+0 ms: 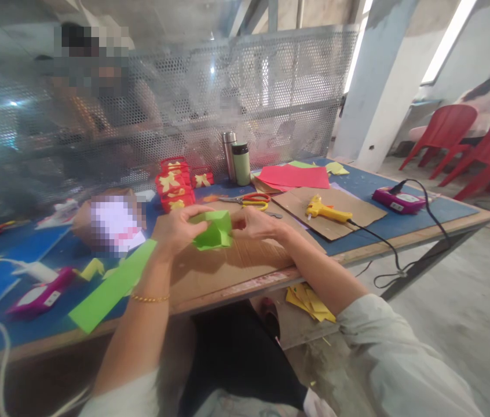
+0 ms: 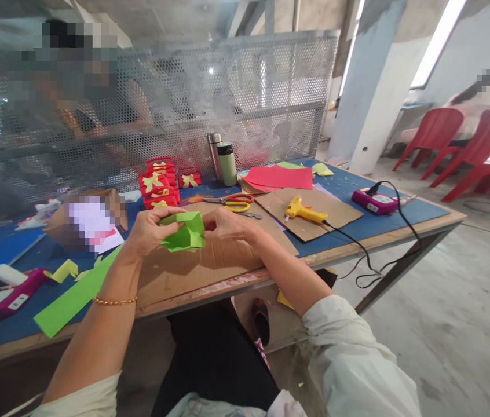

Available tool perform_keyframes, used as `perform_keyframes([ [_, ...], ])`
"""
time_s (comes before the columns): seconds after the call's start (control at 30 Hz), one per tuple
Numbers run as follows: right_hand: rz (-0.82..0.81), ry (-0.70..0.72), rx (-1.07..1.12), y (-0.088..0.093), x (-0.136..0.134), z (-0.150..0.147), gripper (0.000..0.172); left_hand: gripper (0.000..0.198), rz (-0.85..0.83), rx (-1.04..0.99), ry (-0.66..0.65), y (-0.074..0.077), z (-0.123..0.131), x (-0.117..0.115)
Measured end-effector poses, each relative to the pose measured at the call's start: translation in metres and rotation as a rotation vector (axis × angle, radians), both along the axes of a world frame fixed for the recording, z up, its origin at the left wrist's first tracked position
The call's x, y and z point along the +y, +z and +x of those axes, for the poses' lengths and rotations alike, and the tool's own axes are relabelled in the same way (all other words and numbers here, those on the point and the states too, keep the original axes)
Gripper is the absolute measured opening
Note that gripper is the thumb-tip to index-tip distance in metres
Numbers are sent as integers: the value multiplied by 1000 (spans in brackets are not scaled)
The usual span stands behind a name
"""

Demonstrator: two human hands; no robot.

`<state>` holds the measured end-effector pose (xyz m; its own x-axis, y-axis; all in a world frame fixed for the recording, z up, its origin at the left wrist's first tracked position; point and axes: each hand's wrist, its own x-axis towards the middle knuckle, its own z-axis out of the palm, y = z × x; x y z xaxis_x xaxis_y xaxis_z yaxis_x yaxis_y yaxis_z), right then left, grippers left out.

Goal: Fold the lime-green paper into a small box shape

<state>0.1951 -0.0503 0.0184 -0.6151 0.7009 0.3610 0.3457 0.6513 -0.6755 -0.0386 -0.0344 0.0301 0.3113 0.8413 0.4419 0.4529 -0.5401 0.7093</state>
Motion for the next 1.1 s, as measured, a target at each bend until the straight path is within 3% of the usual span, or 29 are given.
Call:
perform_keyframes([
  [0.13, 36, 22, -40, -2, 1, -3, 10, 34, 23, 19, 23, 1, 1, -1],
  [0.33, 65, -62, -109, 0, 1, 0, 3, 30, 50, -26, 75, -2, -5, 5],
  [0.5, 69, -139, -44, 1, 2, 4, 17, 34, 55, -93, 139, -6, -11, 14],
  [0.57, 67, -124, 12, 2, 2, 5, 20, 36, 39, -105, 147, -8, -11, 16],
  [0.7, 64, -63, 40, 1, 2, 3, 9, 36, 32, -128, 147, -10, -10, 17],
  [1.1, 62, -45, 55, 0, 5, 3, 12, 32, 16, -124, 116, -11, -6, 17],
])
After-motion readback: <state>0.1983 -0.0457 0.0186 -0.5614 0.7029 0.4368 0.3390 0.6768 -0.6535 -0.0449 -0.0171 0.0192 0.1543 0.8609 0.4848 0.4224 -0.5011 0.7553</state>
